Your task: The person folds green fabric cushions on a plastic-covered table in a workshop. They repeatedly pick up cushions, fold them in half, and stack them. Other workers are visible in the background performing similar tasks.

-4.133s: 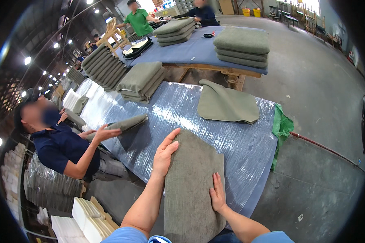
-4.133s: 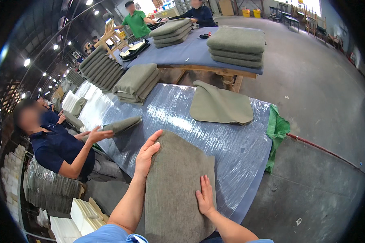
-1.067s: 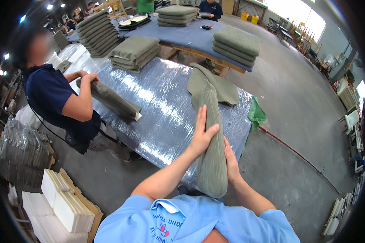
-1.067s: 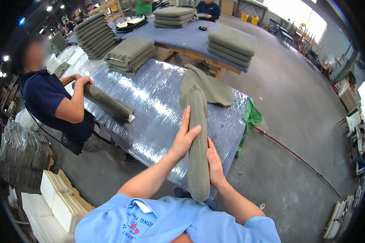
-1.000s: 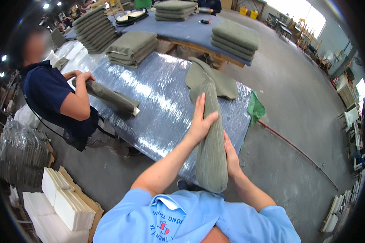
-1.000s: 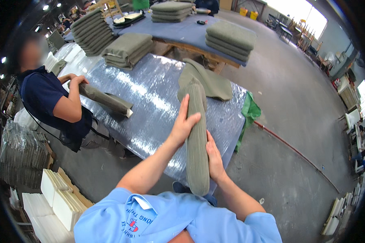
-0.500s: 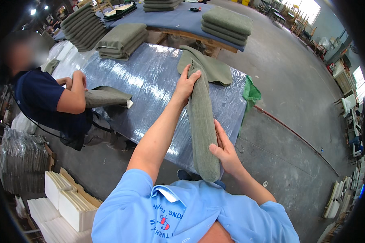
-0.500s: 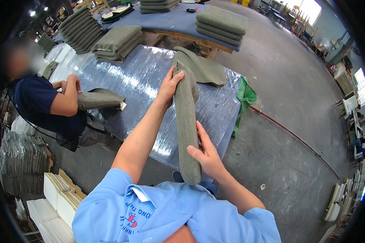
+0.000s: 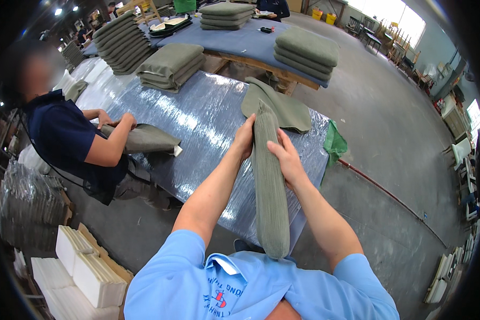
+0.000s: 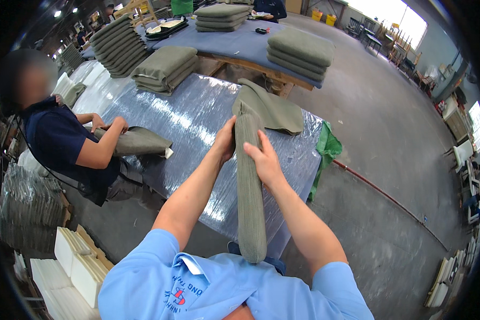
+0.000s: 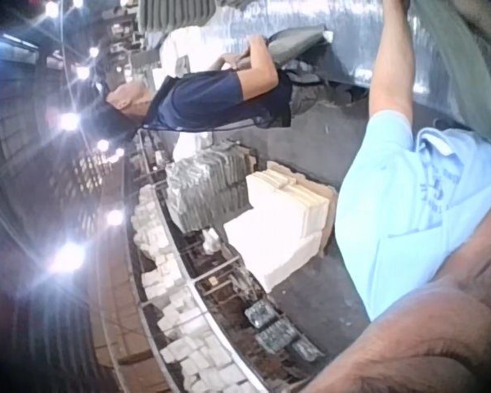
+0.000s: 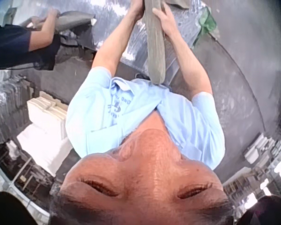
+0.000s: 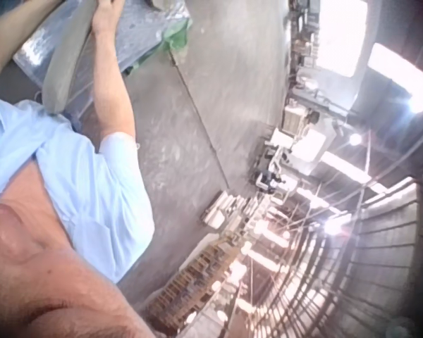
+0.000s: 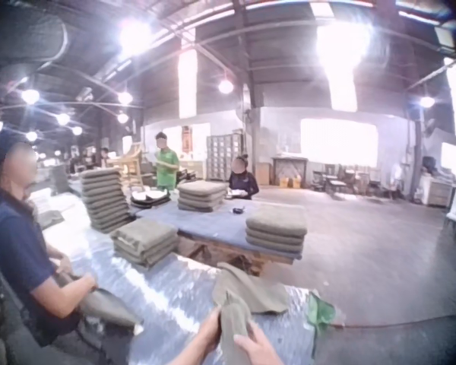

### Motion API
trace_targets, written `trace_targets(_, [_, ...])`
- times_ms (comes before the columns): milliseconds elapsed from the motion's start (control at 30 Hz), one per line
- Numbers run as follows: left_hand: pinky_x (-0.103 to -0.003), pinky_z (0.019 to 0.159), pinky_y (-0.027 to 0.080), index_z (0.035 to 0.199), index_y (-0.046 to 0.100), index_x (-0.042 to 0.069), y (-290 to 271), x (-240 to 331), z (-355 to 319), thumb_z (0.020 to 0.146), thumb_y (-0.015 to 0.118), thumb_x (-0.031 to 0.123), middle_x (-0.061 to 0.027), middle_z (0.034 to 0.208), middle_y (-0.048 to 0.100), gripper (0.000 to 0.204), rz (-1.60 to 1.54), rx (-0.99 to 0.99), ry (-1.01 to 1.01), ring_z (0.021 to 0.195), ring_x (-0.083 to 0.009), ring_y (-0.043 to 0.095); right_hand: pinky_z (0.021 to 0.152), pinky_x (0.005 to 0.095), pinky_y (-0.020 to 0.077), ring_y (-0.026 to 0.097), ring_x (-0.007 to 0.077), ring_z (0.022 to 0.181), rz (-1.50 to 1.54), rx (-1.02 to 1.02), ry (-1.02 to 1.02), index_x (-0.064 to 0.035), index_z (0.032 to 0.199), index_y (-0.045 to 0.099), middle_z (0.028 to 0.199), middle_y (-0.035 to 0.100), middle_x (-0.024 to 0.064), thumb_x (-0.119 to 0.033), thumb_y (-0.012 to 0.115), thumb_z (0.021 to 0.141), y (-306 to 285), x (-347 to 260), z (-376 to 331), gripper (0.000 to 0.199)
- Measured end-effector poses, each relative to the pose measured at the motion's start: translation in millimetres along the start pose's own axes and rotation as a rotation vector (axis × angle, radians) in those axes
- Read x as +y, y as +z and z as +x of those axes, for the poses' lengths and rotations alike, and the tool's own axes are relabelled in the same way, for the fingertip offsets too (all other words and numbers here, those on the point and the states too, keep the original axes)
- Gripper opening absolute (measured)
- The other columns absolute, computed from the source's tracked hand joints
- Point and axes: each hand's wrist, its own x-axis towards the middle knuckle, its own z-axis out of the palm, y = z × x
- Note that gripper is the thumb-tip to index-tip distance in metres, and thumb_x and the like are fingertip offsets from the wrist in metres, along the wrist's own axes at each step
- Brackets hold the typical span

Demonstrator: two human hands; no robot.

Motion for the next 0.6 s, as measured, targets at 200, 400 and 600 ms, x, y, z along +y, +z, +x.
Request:
trace_targets(200, [-0.037,0.096,0.054,0.133,0.065,0.0,-29,4,14,0.109,0.045,0.052,-0.0122,0.121,0.071,0.061,0.138,0.157,0.095,0.107,-0.0234,0.069,0.115,0.035,0.0406,0.051,0.0269,0.141,0.141,0.01,0.016,0.0018,0.162,0.035,0.158,0.047,0.0222,-0.032,0.067,0.098,32,-13,74,0.079])
trace_targets(400, [-0.036,0.1,0.051,0.136,0.064,-0.001,-16,-8,12,0.109,0.043,0.055,-0.0147,0.127,0.069,0.066,0.204,0.111,0.093,0.112,-0.0231,0.067,0.114,0.0347,0.0413,0.052,0.0263,0.14,0.12,0.096,0.029,-0.0041,0.164,0.035,0.16,0.047,0.0186,-0.027,0.067,0.091,16,10,101,0.083])
trace_targets(600, [-0.034,0.111,0.044,0.148,0.055,-0.001,-28,13,27,0.108,0.05,0.045,-0.0125,0.137,0.065,0.061,0.022,-0.138,0.107,0.125,-0.0224,0.061,0.113,0.0369,0.0419,0.052,0.0299,0.138,0.056,0.056,0.017,-0.0048,0.164,0.036,0.158,0.045,0.023,-0.023,0.066,0.081,22,-7,129,0.09])
